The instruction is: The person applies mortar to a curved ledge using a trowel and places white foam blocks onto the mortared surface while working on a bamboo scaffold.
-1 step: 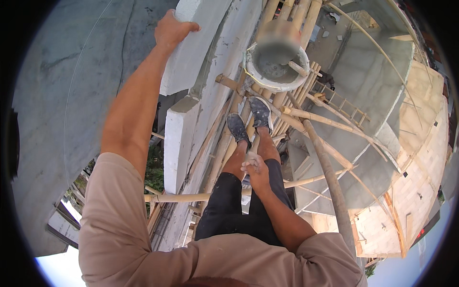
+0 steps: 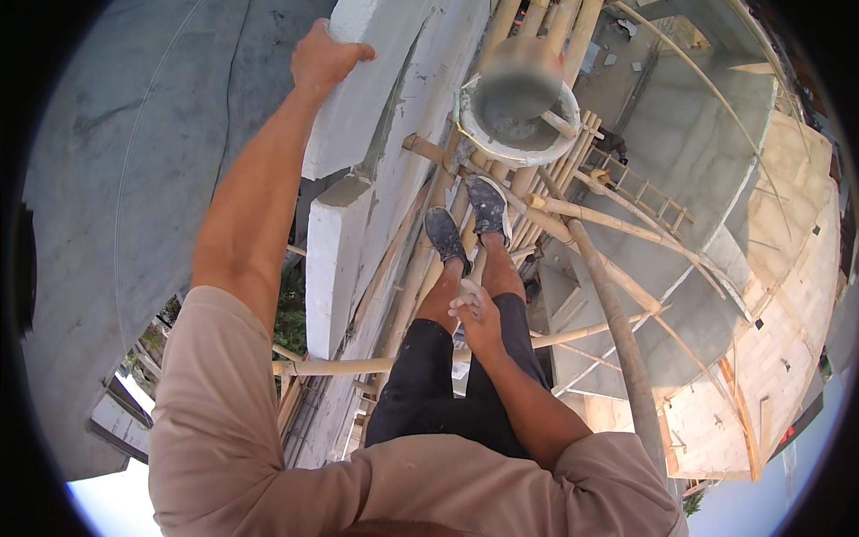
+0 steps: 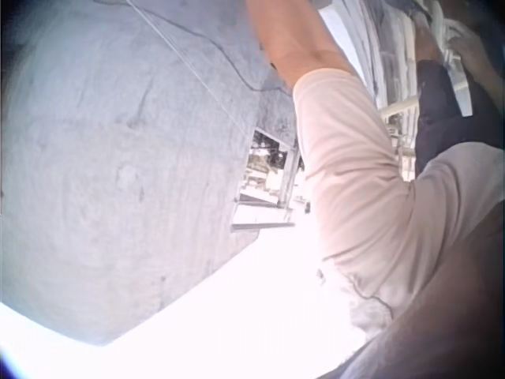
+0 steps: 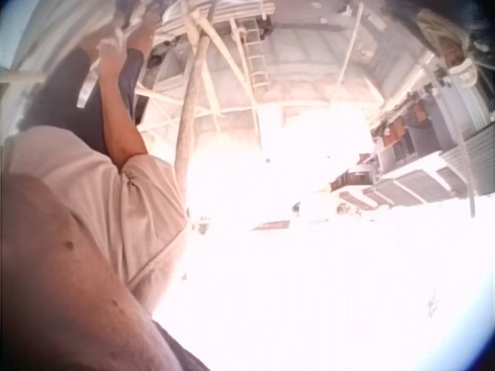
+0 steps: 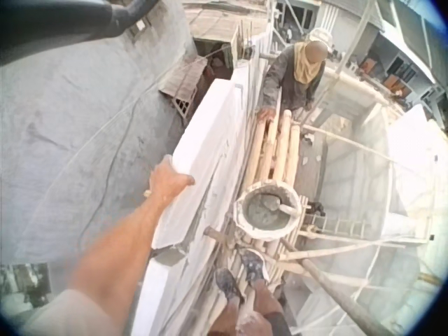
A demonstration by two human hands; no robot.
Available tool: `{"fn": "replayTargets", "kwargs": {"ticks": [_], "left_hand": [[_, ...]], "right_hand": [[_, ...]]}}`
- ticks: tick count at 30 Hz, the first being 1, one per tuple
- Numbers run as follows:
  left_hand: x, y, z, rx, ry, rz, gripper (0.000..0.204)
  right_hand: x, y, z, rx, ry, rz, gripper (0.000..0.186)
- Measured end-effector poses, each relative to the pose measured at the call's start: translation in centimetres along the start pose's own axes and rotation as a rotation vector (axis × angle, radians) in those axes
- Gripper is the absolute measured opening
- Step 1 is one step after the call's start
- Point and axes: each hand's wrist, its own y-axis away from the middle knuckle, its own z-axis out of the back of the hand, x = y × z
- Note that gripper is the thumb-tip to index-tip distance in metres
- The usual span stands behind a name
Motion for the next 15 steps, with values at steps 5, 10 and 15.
{"fn": "replayTargets", "kwargs": {"ticks": [5, 10, 15], "left_hand": [[0.7, 3.3, -2.0, -0.014, 0.025, 0.048, 0.085], [1.9, 5.6, -2.6, -0.026, 0.017, 0.064, 0.087], [2.8, 6.0, -2.8, -0.049, 0.005, 0.076, 0.088]], "right_hand": [[-0.8, 0.0, -0.2, 0.032, 0.019, 0.019, 0.046], [-0.6, -0.2, -0.6, 0.04, 0.082, 0.039, 0.046], [-0.9, -0.3, -1.4, 0.056, 0.073, 0.062, 0.045]]}}
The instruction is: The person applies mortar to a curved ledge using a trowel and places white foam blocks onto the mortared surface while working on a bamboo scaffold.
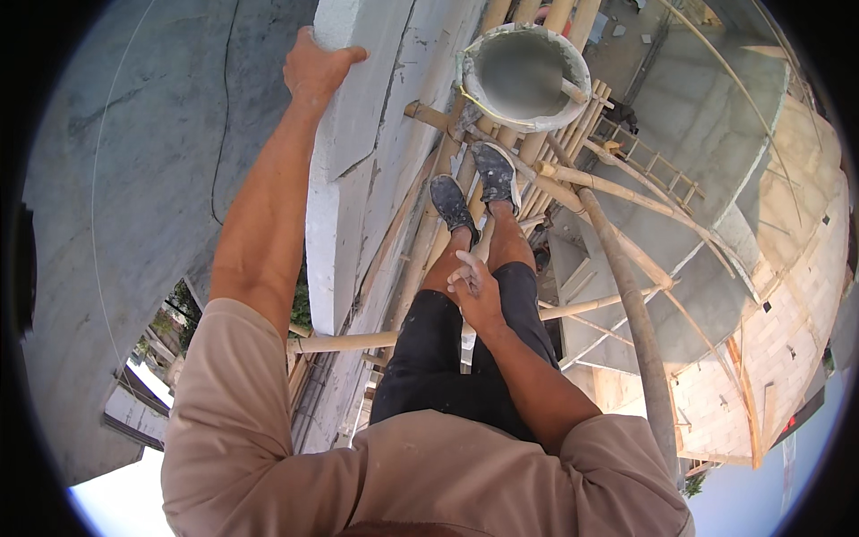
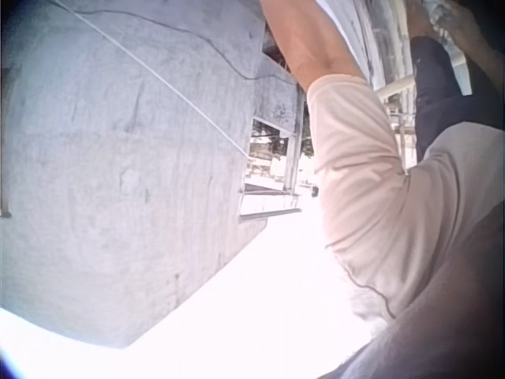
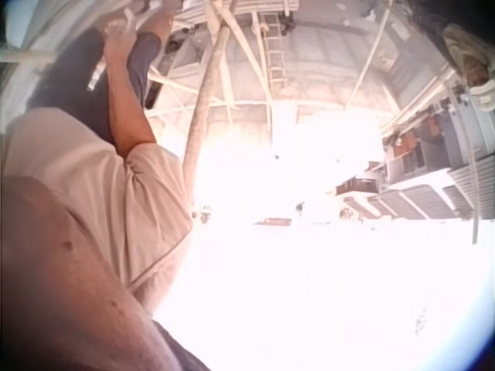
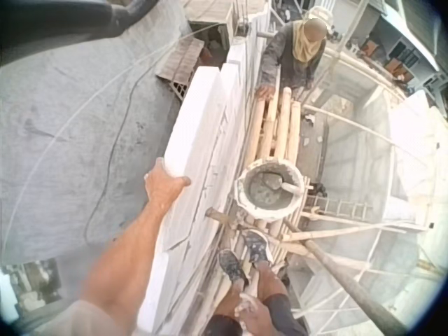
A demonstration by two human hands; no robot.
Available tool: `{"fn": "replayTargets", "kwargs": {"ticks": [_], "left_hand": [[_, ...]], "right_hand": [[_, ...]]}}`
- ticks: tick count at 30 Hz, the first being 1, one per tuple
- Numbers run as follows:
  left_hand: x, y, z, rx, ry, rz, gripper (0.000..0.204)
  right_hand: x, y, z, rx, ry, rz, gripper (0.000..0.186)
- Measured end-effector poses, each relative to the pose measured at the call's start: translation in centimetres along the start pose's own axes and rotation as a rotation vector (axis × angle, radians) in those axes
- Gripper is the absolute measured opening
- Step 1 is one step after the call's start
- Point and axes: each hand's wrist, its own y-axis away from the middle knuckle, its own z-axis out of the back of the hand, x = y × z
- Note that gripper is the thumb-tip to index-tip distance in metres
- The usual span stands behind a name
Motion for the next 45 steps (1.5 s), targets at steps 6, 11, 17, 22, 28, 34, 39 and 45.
{"fn": "replayTargets", "kwargs": {"ticks": [6, 11, 17, 22, 28, 34, 39, 45], "left_hand": [[-0.2, 0.3, -0.7, 0.033, 0.006, 0.011, 0.088], [0.7, 0.1, -1.8, -0.024, -0.02, -0.034, 0.084], [0.4, 0.2, -1.6, 0.047, -0.007, 0.01, 0.087], [0.0, 0.1, -1.0, 0.083, 0.009, 0.004, 0.077], [4.6, 2.4, -1.7, 0.201, 0.125, 0.037, 0.106], [15.0, 9.5, -0.4, 0.418, 0.473, 0.018, 0.067], [18.8, 15.0, -2.3, 0.226, 0.577, 0.058, 0.064], [15.1, 17.0, -3.2, 0.056, 0.325, -0.022, 0.102]], "right_hand": [[-0.2, -0.4, -0.2, 0.007, 0.046, -0.047, 0.046], [-0.6, -0.6, -0.5, -0.002, 0.07, -0.023, 0.046], [2.4, -6.2, -0.3, -0.149, 0.117, -0.011, 0.043], [13.3, -19.9, 0.6, -0.217, 0.306, 0.317, 0.036], [28.5, -29.8, 1.4, -0.057, 0.714, 0.324, 0.027], [19.6, -28.3, 7.9, 0.352, 1.279, -0.517, 0.028], [1.5, -31.3, 14.2, 0.085, 1.581, -0.229, 0.033], [-7.6, -35.3, 15.5, -0.147, 1.506, -0.221, 0.052]]}}
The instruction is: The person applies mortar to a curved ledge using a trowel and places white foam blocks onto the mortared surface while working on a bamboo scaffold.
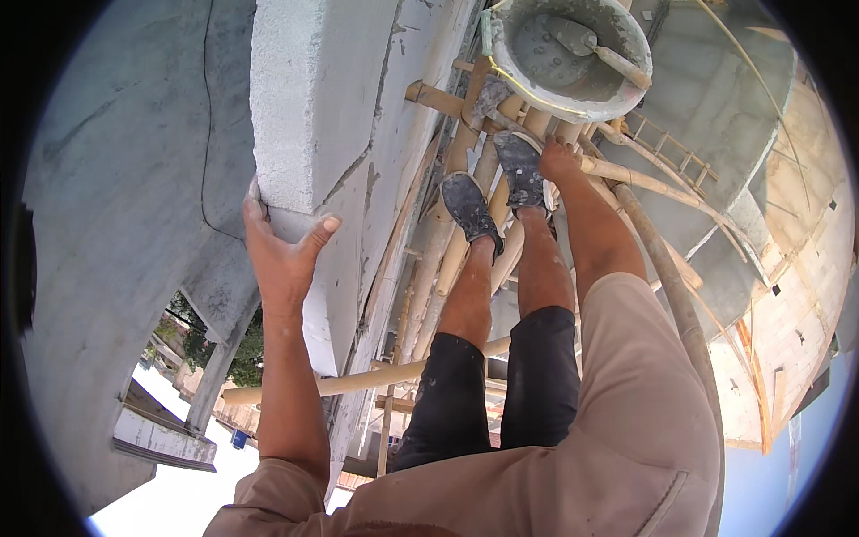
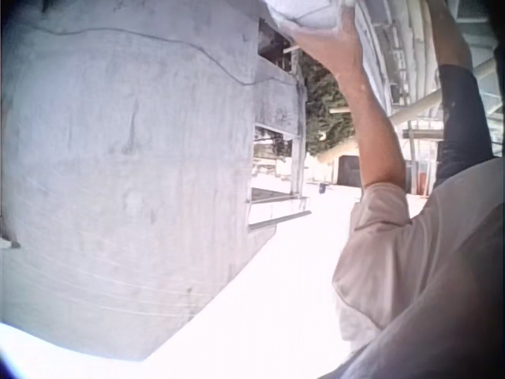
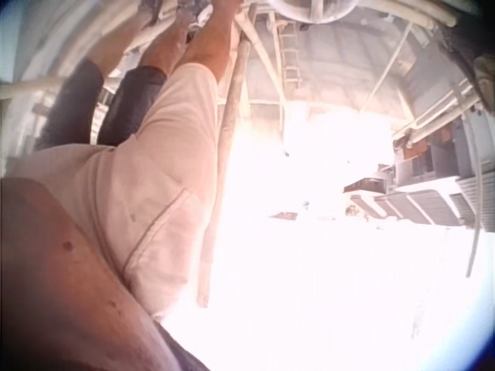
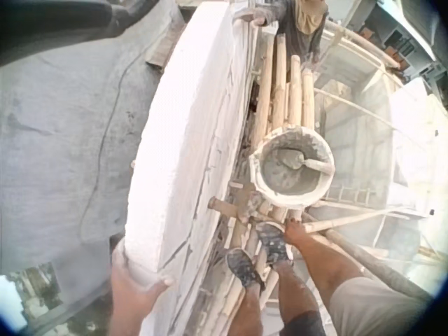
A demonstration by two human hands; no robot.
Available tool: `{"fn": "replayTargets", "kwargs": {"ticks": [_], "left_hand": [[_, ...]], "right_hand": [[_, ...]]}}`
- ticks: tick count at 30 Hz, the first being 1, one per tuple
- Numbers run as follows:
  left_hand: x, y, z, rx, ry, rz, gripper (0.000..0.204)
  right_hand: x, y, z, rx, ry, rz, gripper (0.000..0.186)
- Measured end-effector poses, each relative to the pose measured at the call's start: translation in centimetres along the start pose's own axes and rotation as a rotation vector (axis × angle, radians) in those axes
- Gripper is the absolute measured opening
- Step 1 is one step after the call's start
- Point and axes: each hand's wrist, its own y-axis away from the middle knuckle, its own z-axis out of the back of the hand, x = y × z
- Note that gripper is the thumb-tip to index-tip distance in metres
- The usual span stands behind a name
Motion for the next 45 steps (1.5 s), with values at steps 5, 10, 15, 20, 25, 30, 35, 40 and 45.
{"fn": "replayTargets", "kwargs": {"ticks": [5, 10, 15, 20, 25, 30, 35, 40, 45], "left_hand": [[0.7, 0.3, -2.4, -0.207, -0.239, 0.007, 0.11], [0.1, -0.2, -3.9, -0.285, -0.221, 0.03, 0.096], [1.2, 0.1, -3.2, -0.302, -0.205, 0.068, 0.09], [-0.8, -0.2, -4.3, -0.229, -0.206, 0.108, 0.089], [0.5, 0.3, -2.2, -0.275, -0.226, 0.023, 0.097], [-0.3, 0.3, -2.7, -0.239, -0.233, 0.077, 0.098], [1.7, 0.4, -3.5, -0.334, -0.327, 0.024, 0.095], [0.9, 0.2, -3.3, -0.213, -0.26, 0.101, 0.093], [1.8, 0.5, -2.6, -0.22, -0.213, 0.094, 0.088]], "right_hand": [[0.4, -2.6, -1.8, 0.099, 0.042, -0.028, 0.059], [-2.7, -4.7, -2.1, 0.005, 0.007, 0.052, 0.06], [-0.5, -2.2, 0.5, -0.015, -0.007, 0.215, 0.054], [-2.8, 2.2, 4.0, 0.099, -0.177, 0.31, 0.051], [0.9, 14.0, 6.7, 0.124, -0.364, 0.41, 0.06], [1.2, 25.8, 15.3, -0.064, -0.495, 0.359, 0.054], [7.5, 27.9, 32.2, -0.093, -0.719, 0.223, 0.054], [11.6, 21.1, 47.2, -0.538, -0.349, 0.468, 0.049], [19.8, 15.0, 60.0, -0.847, 0.343, 0.55, 0.034]]}}
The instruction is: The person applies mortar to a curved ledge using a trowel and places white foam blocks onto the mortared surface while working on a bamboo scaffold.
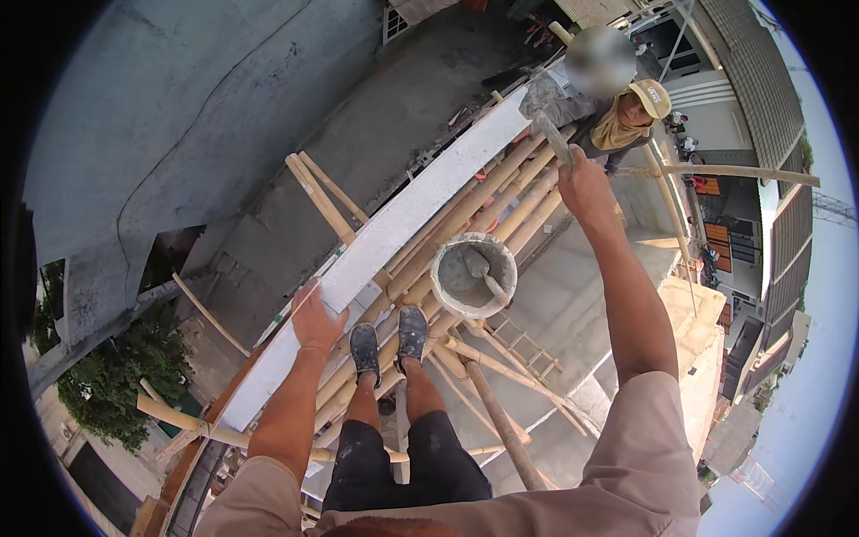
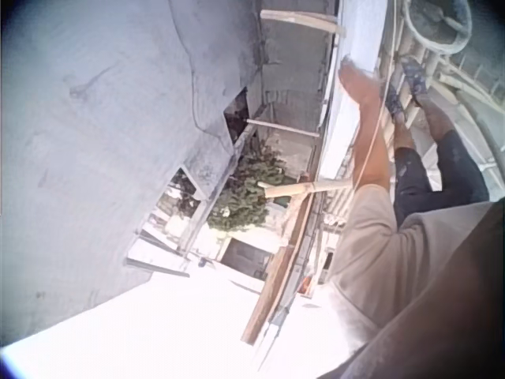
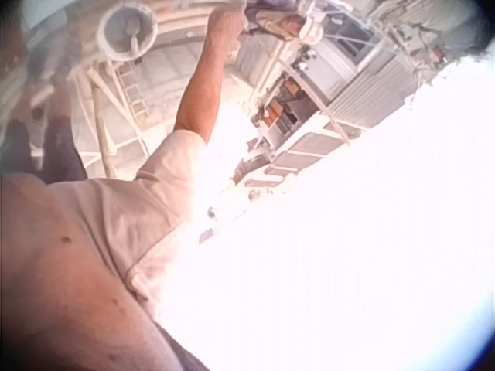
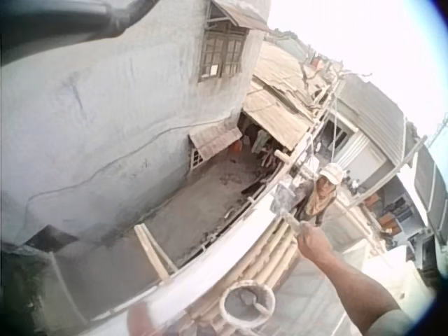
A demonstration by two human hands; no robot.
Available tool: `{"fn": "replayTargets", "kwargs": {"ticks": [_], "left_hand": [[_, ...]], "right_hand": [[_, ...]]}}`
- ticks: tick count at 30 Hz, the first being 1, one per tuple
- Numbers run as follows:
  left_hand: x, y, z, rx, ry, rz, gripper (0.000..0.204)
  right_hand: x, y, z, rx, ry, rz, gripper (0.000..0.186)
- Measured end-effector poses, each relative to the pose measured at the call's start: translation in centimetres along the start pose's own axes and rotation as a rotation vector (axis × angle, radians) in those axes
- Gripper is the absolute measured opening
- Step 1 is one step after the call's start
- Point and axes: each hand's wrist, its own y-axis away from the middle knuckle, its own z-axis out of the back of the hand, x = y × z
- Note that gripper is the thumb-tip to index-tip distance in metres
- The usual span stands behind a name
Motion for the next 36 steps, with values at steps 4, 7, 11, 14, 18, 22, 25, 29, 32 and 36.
{"fn": "replayTargets", "kwargs": {"ticks": [4, 7, 11, 14, 18, 22, 25, 29, 32, 36], "left_hand": [[-0.6, 0.0, 0.3, -0.031, 0.041, -0.025, 0.086], [-0.4, 0.2, -0.2, -0.065, 0.059, -0.025, 0.086], [-0.3, 0.4, -0.1, -0.043, 0.071, -0.008, 0.085], [-0.1, 0.4, 0.2, -0.021, 0.068, -0.008, 0.084], [-0.3, 0.2, 1.0, 0.029, 0.058, 0.014, 0.087], [-0.5, -0.4, 0.7, 0.05, 0.065, 0.041, 0.086], [-1.1, -0.4, 0.4, 0.011, 0.046, 0.023, 0.083], [-0.7, -0.2, -0.4, -0.034, -0.006, -0.024, 0.09], [-0.3, -0.2, 0.3, -0.068, -0.037, -0.056, 0.092], [-0.4, -0.2, -0.5, -0.003, -0.019, -0.022, 0.094]], "right_hand": [[3.6, -8.1, 1.9, 0.108, 0.22, 0.097, 0.03], [5.8, -12.2, 1.4, 0.186, 0.328, 0.174, 0.029], [8.8, -14.3, 1.5, 0.304, 0.452, 0.201, 0.03], [10.2, -14.2, 2.1, 0.371, 0.457, 0.154, 0.033], [6.9, -13.6, 0.8, 0.276, 0.359, 0.099, 0.034], [2.1, -14.8, -1.7, 0.226, 0.174, -0.071, 0.037], [-0.8, -16.1, -0.6, 0.356, 0.23, -0.057, 0.033], [-3.5, -17.0, 0.7, 0.353, 0.14, -0.147, 0.032], [-1.4, -16.2, 0.7, 0.235, 0.207, 0.015, 0.04], [2.4, -15.5, -0.1, 0.219, 0.34, 0.261, 0.036]]}}
